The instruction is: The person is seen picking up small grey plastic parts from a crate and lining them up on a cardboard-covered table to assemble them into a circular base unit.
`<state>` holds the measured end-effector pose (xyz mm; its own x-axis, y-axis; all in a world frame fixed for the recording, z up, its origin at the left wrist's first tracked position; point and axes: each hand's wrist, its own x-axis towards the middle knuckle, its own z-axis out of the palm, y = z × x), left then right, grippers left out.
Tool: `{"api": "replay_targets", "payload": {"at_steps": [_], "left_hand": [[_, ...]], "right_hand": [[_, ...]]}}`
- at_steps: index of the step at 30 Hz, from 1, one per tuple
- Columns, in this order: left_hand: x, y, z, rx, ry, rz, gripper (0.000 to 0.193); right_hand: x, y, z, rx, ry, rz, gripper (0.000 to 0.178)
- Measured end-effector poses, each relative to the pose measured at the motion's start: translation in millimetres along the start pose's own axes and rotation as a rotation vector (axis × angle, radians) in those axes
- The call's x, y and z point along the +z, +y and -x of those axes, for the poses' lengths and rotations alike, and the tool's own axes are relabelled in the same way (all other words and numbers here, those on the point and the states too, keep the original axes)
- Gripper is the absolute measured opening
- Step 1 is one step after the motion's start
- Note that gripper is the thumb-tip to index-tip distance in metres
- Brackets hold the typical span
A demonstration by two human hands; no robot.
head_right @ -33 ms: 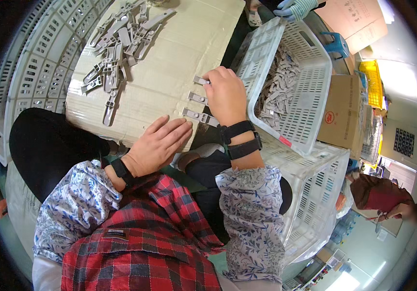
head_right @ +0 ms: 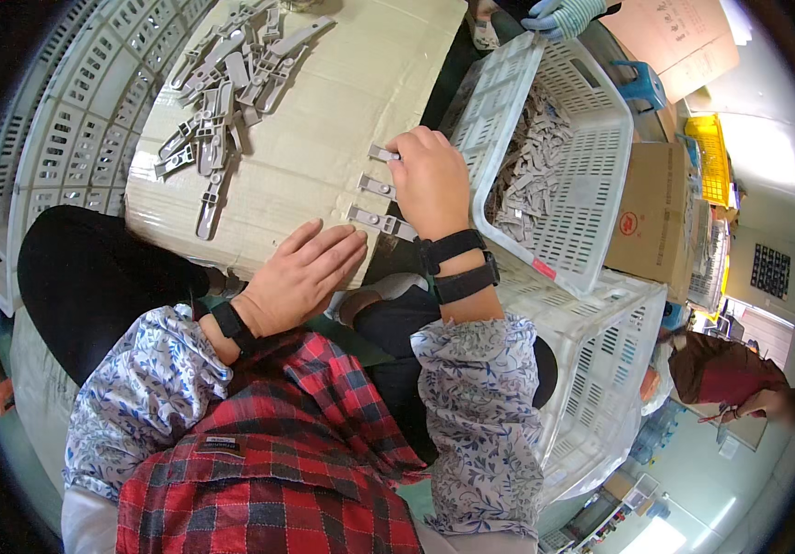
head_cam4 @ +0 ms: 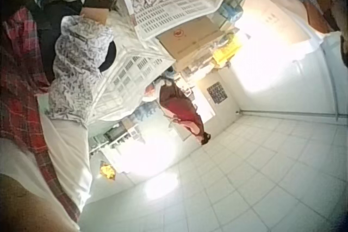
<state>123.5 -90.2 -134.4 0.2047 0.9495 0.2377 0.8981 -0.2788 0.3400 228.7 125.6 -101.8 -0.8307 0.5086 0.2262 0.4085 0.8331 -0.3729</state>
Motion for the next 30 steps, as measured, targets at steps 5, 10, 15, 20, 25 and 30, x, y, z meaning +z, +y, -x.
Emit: {"api": "replay_targets", "payload": {"at_steps": [5, 10, 15, 20, 25, 30], "left_hand": [[1, 1, 0, -0.006, 0.009, -0.016, 0.061], [-1, -3, -4, -0.010, -0.004, -0.018, 0.061], [0, -4, -2, -0.013, 0.010, -0.030, 0.063], [3, -5, 0, -0.001, -0.003, 0.012, 0.066], [7, -6, 3, -0.012, 0.017, 0.021, 0.064], [9, -5, 3, -0.022, 0.026, -0.034, 0.058]], "right_hand": [[3, 0, 0, -0.002, -0.004, -0.007, 0.016], [8, 7, -3, 0.018, -0.007, -0.045, 0.015], [10, 6, -4, 0.046, -0.031, -0.037, 0.015], [1, 4, -11, 0.068, -0.105, 0.007, 0.017], [-4, -32, -55, -0.084, -0.044, 0.124, 0.024], [44, -72, -123, -0.053, -0.170, -0.053, 0.022]]}}
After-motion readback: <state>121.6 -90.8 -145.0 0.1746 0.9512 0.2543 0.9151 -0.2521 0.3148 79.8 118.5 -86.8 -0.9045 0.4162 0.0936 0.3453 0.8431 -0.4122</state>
